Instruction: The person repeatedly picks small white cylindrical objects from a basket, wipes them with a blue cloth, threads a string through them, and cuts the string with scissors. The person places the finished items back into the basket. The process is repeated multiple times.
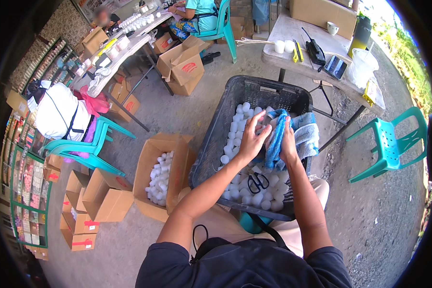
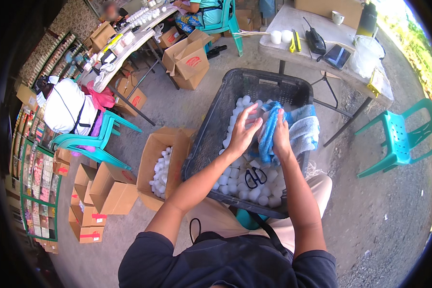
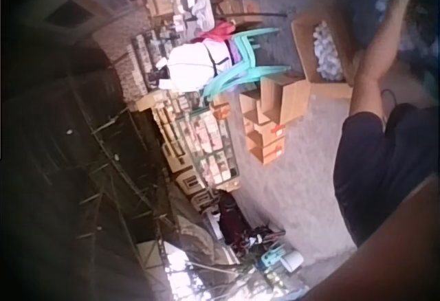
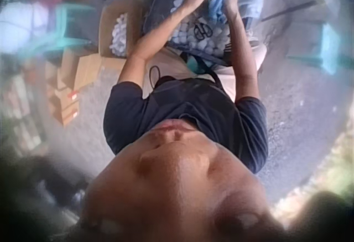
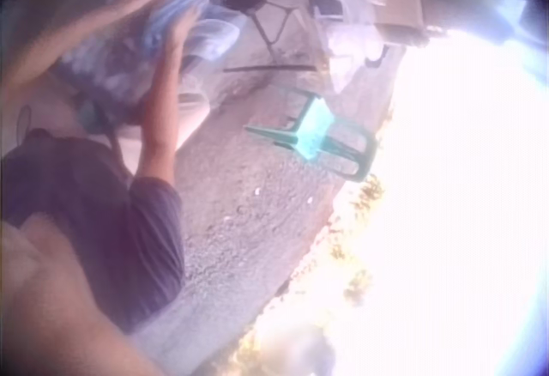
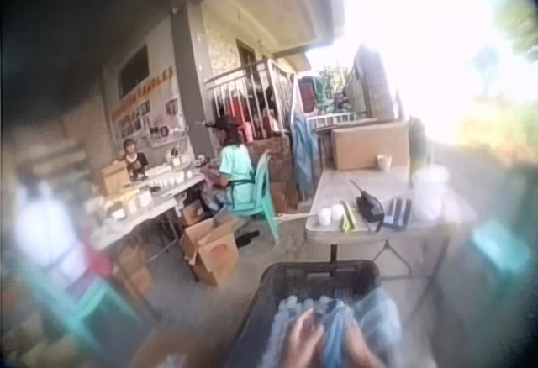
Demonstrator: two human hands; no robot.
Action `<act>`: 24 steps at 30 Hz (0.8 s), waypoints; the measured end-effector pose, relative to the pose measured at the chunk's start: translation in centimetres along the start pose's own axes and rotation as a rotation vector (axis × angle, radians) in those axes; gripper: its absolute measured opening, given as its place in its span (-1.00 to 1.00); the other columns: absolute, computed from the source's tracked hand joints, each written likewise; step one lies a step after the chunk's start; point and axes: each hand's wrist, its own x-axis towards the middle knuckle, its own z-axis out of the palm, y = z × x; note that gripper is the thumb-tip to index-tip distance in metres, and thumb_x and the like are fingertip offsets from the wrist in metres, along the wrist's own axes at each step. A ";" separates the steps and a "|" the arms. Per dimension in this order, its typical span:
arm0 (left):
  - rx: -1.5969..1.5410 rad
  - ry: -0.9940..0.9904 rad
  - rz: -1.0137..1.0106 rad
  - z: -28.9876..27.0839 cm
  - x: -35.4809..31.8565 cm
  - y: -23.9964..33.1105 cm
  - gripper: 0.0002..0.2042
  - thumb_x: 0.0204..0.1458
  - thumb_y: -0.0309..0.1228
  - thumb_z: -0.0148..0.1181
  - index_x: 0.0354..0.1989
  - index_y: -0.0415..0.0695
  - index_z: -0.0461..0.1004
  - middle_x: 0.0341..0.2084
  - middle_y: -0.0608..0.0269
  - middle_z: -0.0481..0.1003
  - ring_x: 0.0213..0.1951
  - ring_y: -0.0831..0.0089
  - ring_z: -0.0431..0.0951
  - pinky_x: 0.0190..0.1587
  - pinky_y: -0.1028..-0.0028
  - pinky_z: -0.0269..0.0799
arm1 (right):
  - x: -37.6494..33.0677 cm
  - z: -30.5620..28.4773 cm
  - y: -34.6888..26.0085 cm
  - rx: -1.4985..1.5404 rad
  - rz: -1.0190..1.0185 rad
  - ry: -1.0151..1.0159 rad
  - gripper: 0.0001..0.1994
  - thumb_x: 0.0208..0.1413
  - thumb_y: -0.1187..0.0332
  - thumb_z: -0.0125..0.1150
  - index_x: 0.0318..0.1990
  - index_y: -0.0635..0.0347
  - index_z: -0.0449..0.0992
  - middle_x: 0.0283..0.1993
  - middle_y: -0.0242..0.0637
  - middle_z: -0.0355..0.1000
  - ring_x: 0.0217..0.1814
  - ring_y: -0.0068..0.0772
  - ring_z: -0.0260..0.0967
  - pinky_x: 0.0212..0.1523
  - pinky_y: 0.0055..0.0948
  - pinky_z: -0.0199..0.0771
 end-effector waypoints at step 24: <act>0.023 0.087 -0.174 -1.1 1.1 -4.1 -0.59 0.32 -0.17 -0.29 -0.05 -0.27 0.38 -0.25 0.07 0.49 -0.18 0.35 0.49 -0.11 0.35 0.38 | -0.2 0.1 1.1 -0.504 -0.049 -0.159 -0.54 0.28 0.05 0.00 -0.07 0.39 0.45 -0.21 -0.34 0.47 -0.24 -0.57 0.34 -0.20 -0.49 0.40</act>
